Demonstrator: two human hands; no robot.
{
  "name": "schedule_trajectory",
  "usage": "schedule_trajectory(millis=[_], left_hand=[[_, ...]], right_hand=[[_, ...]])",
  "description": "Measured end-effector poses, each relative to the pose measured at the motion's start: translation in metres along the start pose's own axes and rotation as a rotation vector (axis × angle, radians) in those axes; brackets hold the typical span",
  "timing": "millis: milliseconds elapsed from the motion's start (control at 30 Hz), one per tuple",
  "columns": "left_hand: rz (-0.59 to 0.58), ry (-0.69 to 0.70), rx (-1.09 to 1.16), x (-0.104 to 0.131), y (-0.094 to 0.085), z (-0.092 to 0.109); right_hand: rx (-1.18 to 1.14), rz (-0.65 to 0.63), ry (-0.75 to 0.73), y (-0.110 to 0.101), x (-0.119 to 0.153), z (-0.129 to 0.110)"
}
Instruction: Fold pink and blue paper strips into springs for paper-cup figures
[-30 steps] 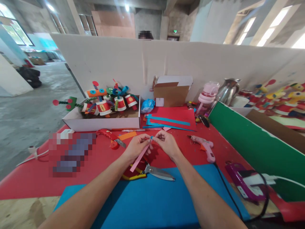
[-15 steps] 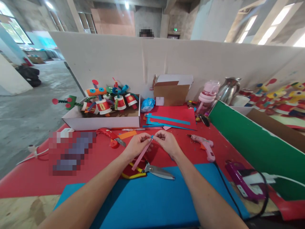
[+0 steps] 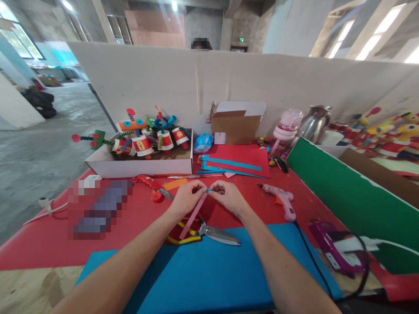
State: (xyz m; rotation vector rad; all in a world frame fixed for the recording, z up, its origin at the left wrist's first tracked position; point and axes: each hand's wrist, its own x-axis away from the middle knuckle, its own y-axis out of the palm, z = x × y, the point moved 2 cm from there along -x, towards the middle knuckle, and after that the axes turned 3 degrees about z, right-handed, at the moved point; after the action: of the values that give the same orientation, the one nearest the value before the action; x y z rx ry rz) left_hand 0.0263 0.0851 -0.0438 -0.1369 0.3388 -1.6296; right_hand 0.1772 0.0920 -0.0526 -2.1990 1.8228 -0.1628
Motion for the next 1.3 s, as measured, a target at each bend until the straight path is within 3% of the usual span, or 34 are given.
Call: schedule_trajectory(millis=[233, 300, 367, 467, 533, 600, 700, 767, 867, 1300], left_hand=[[-0.111, -0.002, -0.014, -0.002, -0.003, -0.004], [-0.085, 0.023, -0.026, -0.003, -0.006, -0.003], [0.030, 0.015, 0.044, -0.005, -0.011, -0.003], [0.206, -0.082, 0.368, -0.008, -0.017, -0.007], [0.240, -0.184, 0.602, -0.010, -0.017, -0.011], [0.229, -0.287, 0.745, -0.010, -0.014, -0.013], [0.176, -0.393, 0.826, -0.006, -0.007, -0.012], [0.128, -0.428, 0.843, -0.002, -0.001, -0.009], [0.064, -0.461, 0.836, 0.003, 0.007, -0.004], [0.021, -0.455, 0.697, 0.005, 0.010, -0.004]], right_hand=[[0.053, -0.089, 0.005, -0.001, 0.001, 0.002], [0.077, -0.052, -0.039, -0.003, 0.001, -0.004], [0.124, 0.166, -0.176, -0.012, 0.004, -0.016], [0.217, 0.642, -0.400, -0.026, 0.013, -0.033], [0.216, 0.739, -0.398, -0.029, 0.015, -0.034], [0.141, 0.572, -0.301, -0.024, 0.011, -0.027], [-0.081, 0.150, -0.048, -0.008, 0.003, -0.009], [-0.239, 0.028, 0.066, -0.001, 0.001, -0.003], [-0.350, -0.015, 0.080, 0.004, 0.002, -0.003], [-0.195, 0.057, 0.012, -0.002, -0.002, 0.003]])
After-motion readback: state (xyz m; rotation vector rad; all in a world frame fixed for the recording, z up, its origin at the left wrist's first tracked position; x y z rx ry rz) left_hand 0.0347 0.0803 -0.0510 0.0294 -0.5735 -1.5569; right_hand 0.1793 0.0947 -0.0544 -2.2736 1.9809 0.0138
